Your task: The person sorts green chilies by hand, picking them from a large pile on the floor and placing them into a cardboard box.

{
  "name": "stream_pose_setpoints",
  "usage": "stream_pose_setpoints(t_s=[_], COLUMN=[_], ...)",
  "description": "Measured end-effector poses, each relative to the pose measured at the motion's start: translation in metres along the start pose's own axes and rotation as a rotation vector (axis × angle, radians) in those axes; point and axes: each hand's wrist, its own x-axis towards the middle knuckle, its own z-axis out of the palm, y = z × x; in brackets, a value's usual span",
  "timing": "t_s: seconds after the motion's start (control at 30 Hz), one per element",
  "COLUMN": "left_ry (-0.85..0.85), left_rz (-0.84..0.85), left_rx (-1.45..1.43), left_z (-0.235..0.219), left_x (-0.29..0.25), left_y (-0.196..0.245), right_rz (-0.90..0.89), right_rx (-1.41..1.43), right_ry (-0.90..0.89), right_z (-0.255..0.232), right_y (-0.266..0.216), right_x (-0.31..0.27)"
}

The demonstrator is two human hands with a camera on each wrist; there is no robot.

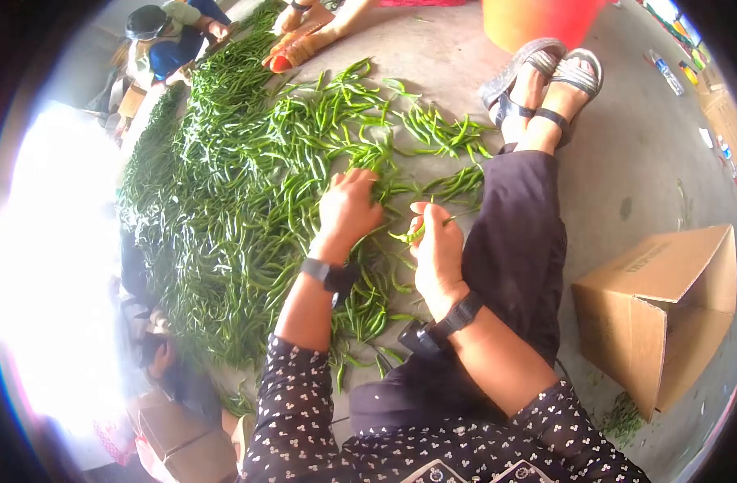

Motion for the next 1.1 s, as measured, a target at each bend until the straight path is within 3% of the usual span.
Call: stream_pose_setpoints(t_s=[0.1,0.13,0.17,0.27,0.33,0.4,0.47,0.5,0.63,0.7,0.77,0.9,1.1], left_ry=[0.2,0.292,0.091,0.183,0.337,0.345,0.353,0.299,-0.005,-0.072,-0.035,-0.072,-0.169], left_rz=[-0.275,-0.323,-0.558,-0.701,-0.588,-0.412,-0.119,-0.006,0.417,0.583,0.666,0.457,0.18], left_rx=[-0.09,0.015,-0.181,-0.113,0.267,0.24,0.1,-0.021,-0.035,0.001,0.031,-0.015,0.056], left_z=[-0.026,-0.023,-0.046,-0.049,-0.044,-0.044,-0.021,-0.014,0.04,0.068,0.099,0.112,0.092], left_x=[-0.03,-0.039,-0.045,-0.056,-0.054,-0.033,-0.002,0.015,0.071,0.084,0.097,0.121,0.138], left_y=[-0.033,-0.055,-0.058,-0.089,-0.093,-0.063,-0.04,-0.019,0.056,0.09,0.108,0.094,0.042], right_rz=[-0.021,0.003,0.002,0.019,0.005,-0.015,-0.078,-0.081,-0.127,-0.173,-0.161,-0.182,-0.155], right_rx=[-0.047,-0.031,-0.032,-0.026,0.002,0.008,0.021,0.018,0.053,0.15,0.15,0.096,0.114], right_ry=[-0.013,-0.017,-0.019,-0.021,-0.005,-0.003,0.01,0.012,-0.006,-0.029,-0.026,-0.037,-0.072], right_z=[-0.002,-0.001,-0.001,0.002,0.005,0.007,0.008,0.008,0.009,0.008,0.009,0.008,0.008], right_y=[0.009,0.008,0.008,0.006,0.004,-0.001,-0.004,-0.007,-0.02,-0.022,-0.029,-0.033,-0.029], right_x=[0.004,0.002,0.001,-0.003,-0.008,-0.012,-0.014,-0.014,-0.018,-0.017,-0.018,-0.02,-0.015])
